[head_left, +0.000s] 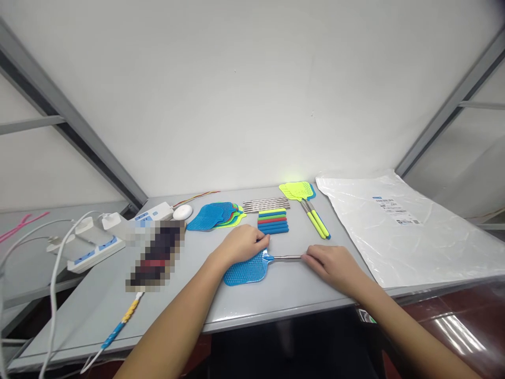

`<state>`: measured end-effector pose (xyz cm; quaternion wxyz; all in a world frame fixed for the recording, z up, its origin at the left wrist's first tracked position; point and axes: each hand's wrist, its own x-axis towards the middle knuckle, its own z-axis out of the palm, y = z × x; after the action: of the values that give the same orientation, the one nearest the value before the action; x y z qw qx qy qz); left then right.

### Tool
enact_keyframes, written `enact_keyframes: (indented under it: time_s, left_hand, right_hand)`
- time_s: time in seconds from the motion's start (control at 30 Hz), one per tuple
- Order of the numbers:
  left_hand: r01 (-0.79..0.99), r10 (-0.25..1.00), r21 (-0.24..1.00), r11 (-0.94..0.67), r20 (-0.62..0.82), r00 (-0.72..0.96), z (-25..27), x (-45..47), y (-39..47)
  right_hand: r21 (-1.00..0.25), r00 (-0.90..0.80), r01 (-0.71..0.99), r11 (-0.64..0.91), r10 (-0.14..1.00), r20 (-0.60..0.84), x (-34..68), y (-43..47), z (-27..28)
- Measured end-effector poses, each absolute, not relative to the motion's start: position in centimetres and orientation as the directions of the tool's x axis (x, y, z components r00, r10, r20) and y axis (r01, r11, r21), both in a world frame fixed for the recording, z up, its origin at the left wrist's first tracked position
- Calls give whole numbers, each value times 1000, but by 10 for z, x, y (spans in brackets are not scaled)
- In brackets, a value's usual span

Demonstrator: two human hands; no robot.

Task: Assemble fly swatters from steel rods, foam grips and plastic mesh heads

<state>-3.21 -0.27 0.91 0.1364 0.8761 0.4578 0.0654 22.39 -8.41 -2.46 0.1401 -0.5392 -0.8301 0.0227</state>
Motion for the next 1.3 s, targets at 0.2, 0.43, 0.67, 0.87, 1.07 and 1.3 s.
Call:
enact_keyframes:
  time_s: [0.2, 0.43, 0.67, 0.87, 1.07, 1.3]
  left_hand:
    - [765, 800, 281, -579, 19, 599, 9, -29, -6]
    - [796, 831, 302, -524, -22, 555, 9, -31, -4]
    - [791, 828, 331, -515, -49, 559, 4, -34, 0]
    - [807, 834, 287, -516, -46, 549, 5, -33, 1]
    - [812, 837, 261, -522, -26, 547, 5, -32, 1]
    - [807, 831, 239, -540, -3, 557, 1, -31, 3]
  right_hand:
    - [-175, -399, 882, 438, 891, 216, 226, -87, -26]
    - [-226, -355, 884, 411, 901, 249, 226, -87, -30]
    - [-315, -352, 850, 421, 901, 254, 228, -85, -31]
    - [-360, -331, 842, 401, 912, 241, 228, -85, -28]
    - [-355, -333, 847, 396, 916, 225, 226, -84, -28]
    - [-329, -353, 849, 413, 907, 229, 227, -83, -28]
